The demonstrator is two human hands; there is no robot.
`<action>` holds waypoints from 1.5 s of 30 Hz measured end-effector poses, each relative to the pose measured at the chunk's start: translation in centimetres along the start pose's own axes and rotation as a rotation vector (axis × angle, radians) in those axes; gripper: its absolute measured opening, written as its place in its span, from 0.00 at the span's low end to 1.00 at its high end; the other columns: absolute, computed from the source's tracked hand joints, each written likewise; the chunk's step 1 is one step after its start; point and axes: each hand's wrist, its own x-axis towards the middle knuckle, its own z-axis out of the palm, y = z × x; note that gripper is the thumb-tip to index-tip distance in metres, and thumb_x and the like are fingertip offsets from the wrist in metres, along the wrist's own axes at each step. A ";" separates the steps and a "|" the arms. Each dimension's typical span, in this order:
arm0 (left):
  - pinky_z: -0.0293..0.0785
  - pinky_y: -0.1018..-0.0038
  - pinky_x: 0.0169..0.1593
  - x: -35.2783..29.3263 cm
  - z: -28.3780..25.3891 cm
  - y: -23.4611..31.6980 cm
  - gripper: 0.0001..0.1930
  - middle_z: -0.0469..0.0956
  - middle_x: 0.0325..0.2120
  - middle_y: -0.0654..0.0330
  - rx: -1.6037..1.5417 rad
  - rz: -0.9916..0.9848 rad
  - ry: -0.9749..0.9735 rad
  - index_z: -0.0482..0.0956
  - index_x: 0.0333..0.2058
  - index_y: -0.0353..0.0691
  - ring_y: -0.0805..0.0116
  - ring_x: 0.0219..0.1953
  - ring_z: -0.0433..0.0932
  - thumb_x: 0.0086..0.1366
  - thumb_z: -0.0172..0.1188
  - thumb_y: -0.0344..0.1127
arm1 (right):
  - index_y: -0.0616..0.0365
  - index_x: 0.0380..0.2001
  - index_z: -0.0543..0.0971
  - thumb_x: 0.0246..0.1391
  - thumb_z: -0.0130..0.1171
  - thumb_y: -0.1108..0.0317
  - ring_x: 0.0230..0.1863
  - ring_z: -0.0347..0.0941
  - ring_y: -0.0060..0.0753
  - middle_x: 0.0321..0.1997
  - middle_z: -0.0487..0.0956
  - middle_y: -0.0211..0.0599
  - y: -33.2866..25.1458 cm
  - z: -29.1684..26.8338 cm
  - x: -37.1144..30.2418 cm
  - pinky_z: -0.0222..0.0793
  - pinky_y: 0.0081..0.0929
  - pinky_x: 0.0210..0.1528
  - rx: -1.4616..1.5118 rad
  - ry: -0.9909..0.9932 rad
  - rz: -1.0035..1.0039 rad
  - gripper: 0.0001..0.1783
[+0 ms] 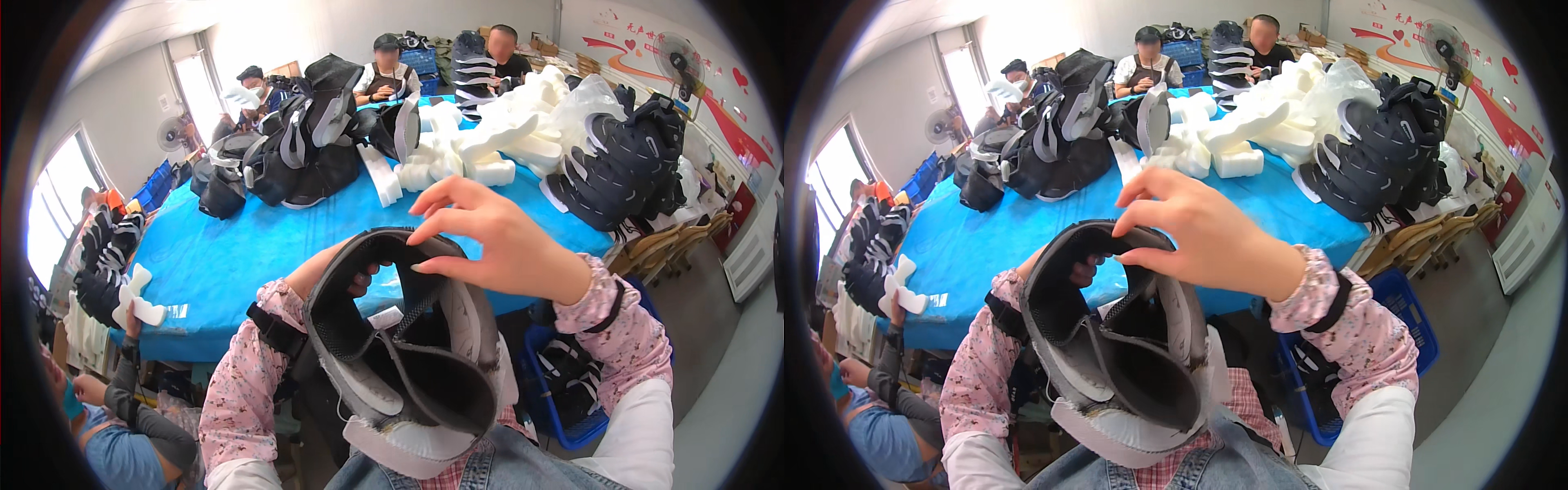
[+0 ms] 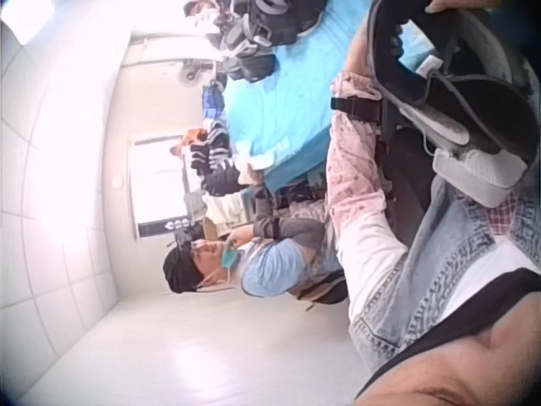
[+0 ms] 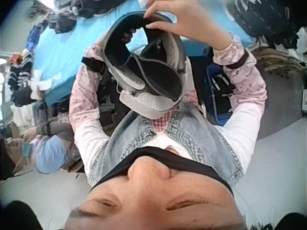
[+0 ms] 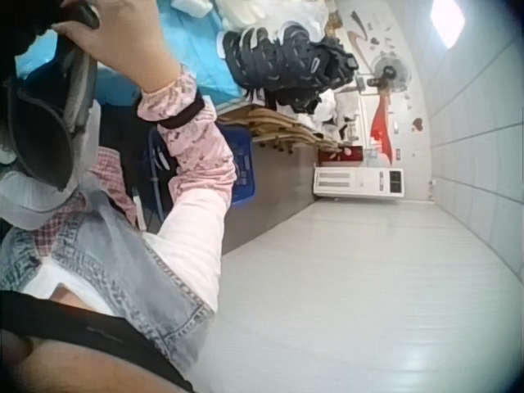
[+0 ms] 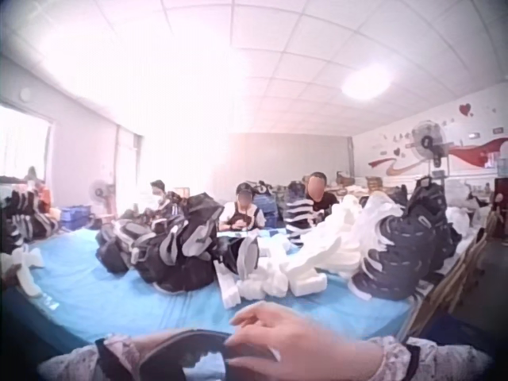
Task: The person picks up a shoe upper, wipes the inner edges, and then inserts a large white foam piece into the shoe before stacking it.
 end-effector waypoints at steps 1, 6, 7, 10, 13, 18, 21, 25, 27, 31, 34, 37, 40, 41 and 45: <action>0.61 0.88 0.25 -0.2 0.4 -0.2 0.14 0.68 0.24 0.69 0.005 -0.002 0.016 0.72 0.40 0.38 0.83 0.21 0.64 0.69 0.48 0.43 | 0.58 0.29 0.76 0.41 0.68 0.67 0.41 0.71 0.37 0.41 0.73 0.35 -0.1 0.5 0.2 0.66 0.29 0.45 -0.088 0.009 -0.008 0.13; 0.64 0.85 0.22 0.4 0.4 -1.6 0.14 0.72 0.24 0.67 0.025 -0.156 0.164 0.74 0.39 0.44 0.81 0.19 0.67 0.68 0.49 0.48 | 0.57 0.22 0.73 0.37 0.67 0.58 0.35 0.69 0.33 0.39 0.73 0.34 -1.6 2.1 -0.5 0.63 0.28 0.37 -0.556 -0.012 -0.070 0.17; 0.64 0.84 0.22 0.4 0.6 -1.9 0.15 0.73 0.22 0.67 0.040 -0.167 0.119 0.75 0.37 0.45 0.80 0.19 0.68 0.67 0.50 0.50 | 0.59 0.23 0.74 0.36 0.66 0.59 0.36 0.69 0.33 0.39 0.73 0.34 -1.8 2.8 -0.8 0.62 0.28 0.37 -0.589 0.013 -0.101 0.16; 0.64 0.84 0.21 0.2 0.5 -2.8 0.15 0.72 0.21 0.67 0.034 -0.170 0.114 0.75 0.36 0.45 0.80 0.18 0.68 0.67 0.51 0.50 | 0.62 0.25 0.76 0.36 0.63 0.64 0.38 0.68 0.33 0.39 0.72 0.35 -2.2 4.1 -1.9 0.62 0.29 0.38 -0.596 0.043 -0.120 0.14; 0.63 0.84 0.22 0.0 0.8 -3.8 0.14 0.73 0.22 0.67 0.127 -0.227 0.119 0.75 0.35 0.44 0.80 0.19 0.68 0.67 0.51 0.48 | 0.59 0.26 0.73 0.39 0.65 0.68 0.36 0.68 0.34 0.39 0.71 0.33 -1.9 4.9 -3.2 0.63 0.30 0.37 -0.459 0.067 -0.278 0.12; 0.75 0.80 0.32 -0.3 1.9 -5.0 0.14 0.80 0.30 0.64 -0.006 -0.347 0.168 0.77 0.38 0.40 0.78 0.27 0.76 0.66 0.54 0.45 | 0.62 0.25 0.73 0.39 0.58 0.72 0.38 0.68 0.32 0.36 0.69 0.33 -2.6 5.6 -6.1 0.65 0.26 0.39 -0.310 -0.033 -0.307 0.07; 0.77 0.79 0.35 0.2 0.8 -6.5 0.14 0.81 0.33 0.64 -0.031 -0.385 0.088 0.77 0.39 0.39 0.77 0.28 0.78 0.66 0.55 0.45 | 0.61 0.23 0.74 0.36 0.57 0.71 0.37 0.68 0.31 0.35 0.69 0.33 -2.4 7.0 -7.4 0.66 0.24 0.39 -0.289 -0.067 -0.337 0.07; 0.75 0.79 0.33 0.4 0.4 -7.9 0.14 0.81 0.29 0.64 -0.071 -0.412 0.061 0.78 0.35 0.40 0.78 0.26 0.77 0.65 0.55 0.46 | 0.61 0.21 0.74 0.34 0.57 0.70 0.35 0.68 0.31 0.33 0.69 0.33 -2.6 7.9 -8.2 0.66 0.23 0.36 -0.264 -0.077 -0.345 0.07; 0.75 0.79 0.32 0.5 1.5 -7.1 0.14 0.79 0.25 0.65 -0.093 -0.407 0.180 0.78 0.34 0.41 0.79 0.23 0.75 0.65 0.55 0.47 | 0.60 0.24 0.74 0.35 0.59 0.69 0.33 0.68 0.31 0.30 0.69 0.33 -1.8 7.1 -7.8 0.65 0.24 0.32 -0.472 -0.055 -0.297 0.09; 0.63 0.87 0.24 0.2 -2.1 -6.4 0.10 0.70 0.24 0.66 -0.203 -0.230 0.076 0.72 0.41 0.41 0.80 0.21 0.66 0.69 0.48 0.40 | 0.53 0.26 0.77 0.40 0.66 0.66 0.32 0.72 0.31 0.26 0.73 0.28 -0.5 6.6 -4.5 0.66 0.26 0.27 -0.339 0.072 0.051 0.09; 0.59 0.86 0.20 0.6 -2.5 -3.6 0.12 0.69 0.20 0.69 -0.018 -0.259 0.048 0.74 0.32 0.44 0.82 0.17 0.64 0.68 0.48 0.44 | 0.54 0.28 0.77 0.39 0.66 0.65 0.31 0.71 0.31 0.25 0.70 0.29 -0.8 6.8 -2.3 0.66 0.26 0.27 -0.452 0.010 0.103 0.11; 0.61 0.87 0.21 0.2 -4.9 -2.1 0.12 0.69 0.21 0.68 -0.081 -0.264 0.006 0.73 0.35 0.43 0.82 0.18 0.65 0.69 0.47 0.44 | 0.55 0.29 0.76 0.38 0.67 0.63 0.30 0.69 0.36 0.29 0.68 0.34 -0.5 8.5 -0.5 0.66 0.30 0.30 -0.418 0.109 0.005 0.14; 0.65 0.84 0.25 -0.5 -6.5 -4.3 0.11 0.70 0.25 0.65 -0.305 -0.226 -0.135 0.72 0.39 0.41 0.78 0.23 0.68 0.68 0.48 0.42 | 0.55 0.28 0.76 0.38 0.67 0.64 0.29 0.69 0.38 0.30 0.68 0.35 -1.2 10.1 0.2 0.66 0.31 0.32 -0.310 0.190 0.040 0.14; 0.66 0.82 0.27 -0.4 -6.2 -5.5 0.10 0.71 0.28 0.64 -0.427 -0.231 -0.208 0.72 0.40 0.41 0.76 0.26 0.70 0.67 0.50 0.40 | 0.56 0.27 0.76 0.38 0.67 0.65 0.29 0.68 0.39 0.29 0.68 0.35 -1.2 10.0 0.0 0.65 0.32 0.32 -0.237 0.164 0.100 0.12; 0.73 0.74 0.38 -1.1 -8.0 -9.7 0.11 0.75 0.36 0.60 -0.547 -0.239 -0.438 0.71 0.45 0.41 0.71 0.36 0.75 0.67 0.50 0.38 | 0.56 0.23 0.75 0.39 0.64 0.68 0.27 0.67 0.37 0.26 0.67 0.33 -2.2 10.5 -0.8 0.63 0.30 0.29 -0.187 0.012 -0.020 0.08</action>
